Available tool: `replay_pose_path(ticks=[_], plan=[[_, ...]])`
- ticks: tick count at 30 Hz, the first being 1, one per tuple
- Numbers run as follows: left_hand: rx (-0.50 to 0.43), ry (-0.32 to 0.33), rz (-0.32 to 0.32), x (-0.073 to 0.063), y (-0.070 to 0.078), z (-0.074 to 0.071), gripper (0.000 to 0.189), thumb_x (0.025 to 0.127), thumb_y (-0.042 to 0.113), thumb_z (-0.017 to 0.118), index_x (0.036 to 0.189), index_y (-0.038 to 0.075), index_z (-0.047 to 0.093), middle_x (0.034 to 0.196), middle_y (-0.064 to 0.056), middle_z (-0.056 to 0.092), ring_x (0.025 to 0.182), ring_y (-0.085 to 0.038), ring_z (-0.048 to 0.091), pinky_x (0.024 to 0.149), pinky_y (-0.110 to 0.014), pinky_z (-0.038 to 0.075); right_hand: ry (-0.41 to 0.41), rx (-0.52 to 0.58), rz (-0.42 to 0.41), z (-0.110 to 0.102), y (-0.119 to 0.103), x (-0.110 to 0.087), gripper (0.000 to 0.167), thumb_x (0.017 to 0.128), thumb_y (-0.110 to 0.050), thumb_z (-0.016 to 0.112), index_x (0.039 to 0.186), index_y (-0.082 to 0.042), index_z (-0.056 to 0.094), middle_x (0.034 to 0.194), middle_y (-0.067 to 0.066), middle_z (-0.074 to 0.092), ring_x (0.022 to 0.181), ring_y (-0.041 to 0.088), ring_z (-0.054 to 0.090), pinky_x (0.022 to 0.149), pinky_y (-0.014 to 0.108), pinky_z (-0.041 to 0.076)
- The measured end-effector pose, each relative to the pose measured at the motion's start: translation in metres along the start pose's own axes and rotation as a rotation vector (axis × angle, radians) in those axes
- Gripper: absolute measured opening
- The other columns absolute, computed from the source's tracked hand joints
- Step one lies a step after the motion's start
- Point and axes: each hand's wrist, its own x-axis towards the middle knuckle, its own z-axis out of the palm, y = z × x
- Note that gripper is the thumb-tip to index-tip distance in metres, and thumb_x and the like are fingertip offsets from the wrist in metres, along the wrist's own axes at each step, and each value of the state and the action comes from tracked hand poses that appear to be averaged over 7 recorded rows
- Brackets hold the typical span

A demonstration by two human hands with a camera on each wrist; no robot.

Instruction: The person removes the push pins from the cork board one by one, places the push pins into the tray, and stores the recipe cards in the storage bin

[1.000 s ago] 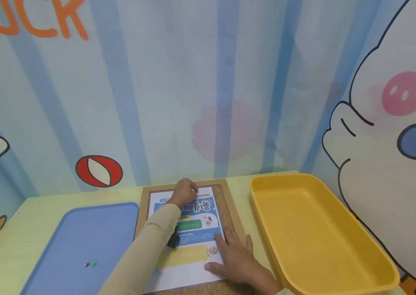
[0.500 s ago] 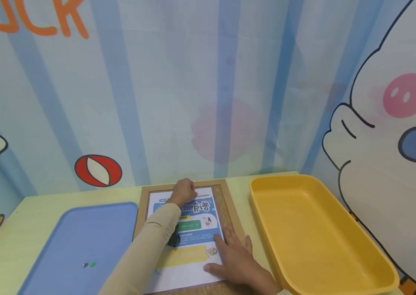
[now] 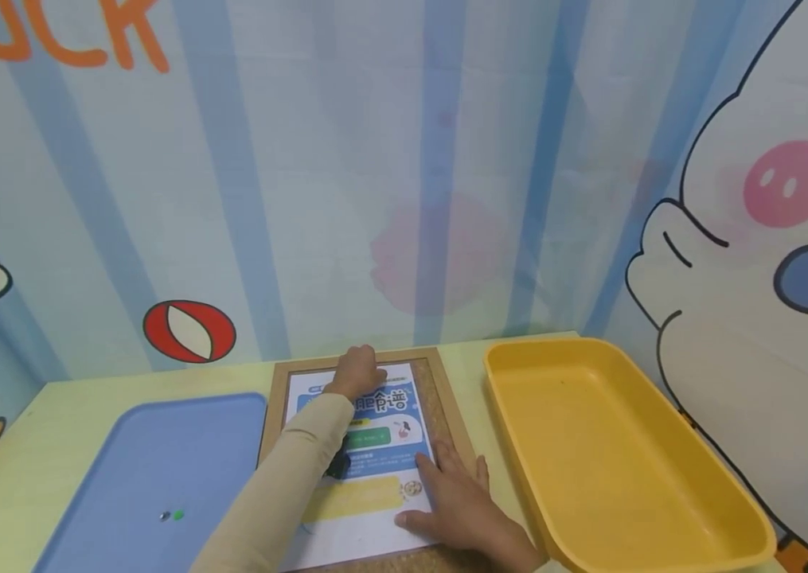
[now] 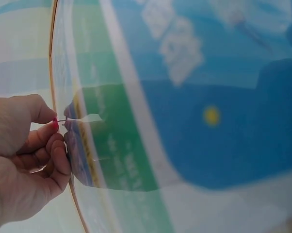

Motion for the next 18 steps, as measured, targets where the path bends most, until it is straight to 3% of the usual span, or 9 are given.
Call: replay_pose_path(ticks=[8,14,18], plan=[[-0.05,0.005,0.015,-0.004,-0.001,-0.003,0.036,0.09,0.015,0.069,0.061,0.009,0.049,0.058,-0.002,0.046,0.053,-0.016,0.043,0.051,-0.029,0.034,0.067,0.022,0.001,0.005,-0.004,0.003,0.089,0.081,-0.05,0.077,0.148,-0.001,0.043,0.161,0.029,0.024,0.152,0.045,0.016,0.114,0.073,-0.001],[-0.058,0.024,-0.004,-0.002,-0.006,-0.005,0.034,0.089,0.013,0.067,0.061,0.01,0.047,0.059,-0.002,0.045,0.055,-0.016,0.043,0.053,-0.029,0.035,0.095,0.032,0.012,0.007,-0.01,0.009,0.088,0.081,-0.048,0.078,0.147,0.0,0.044,0.16,0.028,0.025,0.152,0.045,0.016,0.116,0.071,-0.002],[-0.028,0.017,0.021,0.0,-0.005,-0.005,0.02,0.089,0.01,0.066,0.072,0.004,0.057,0.068,-0.006,0.054,0.062,-0.019,0.05,0.06,-0.032,0.043,0.113,0.046,0.017,0.007,-0.011,0.01,0.086,0.08,-0.045,0.079,0.144,0.003,0.047,0.159,0.031,0.027,0.151,0.048,0.017,0.117,0.07,0.0]])
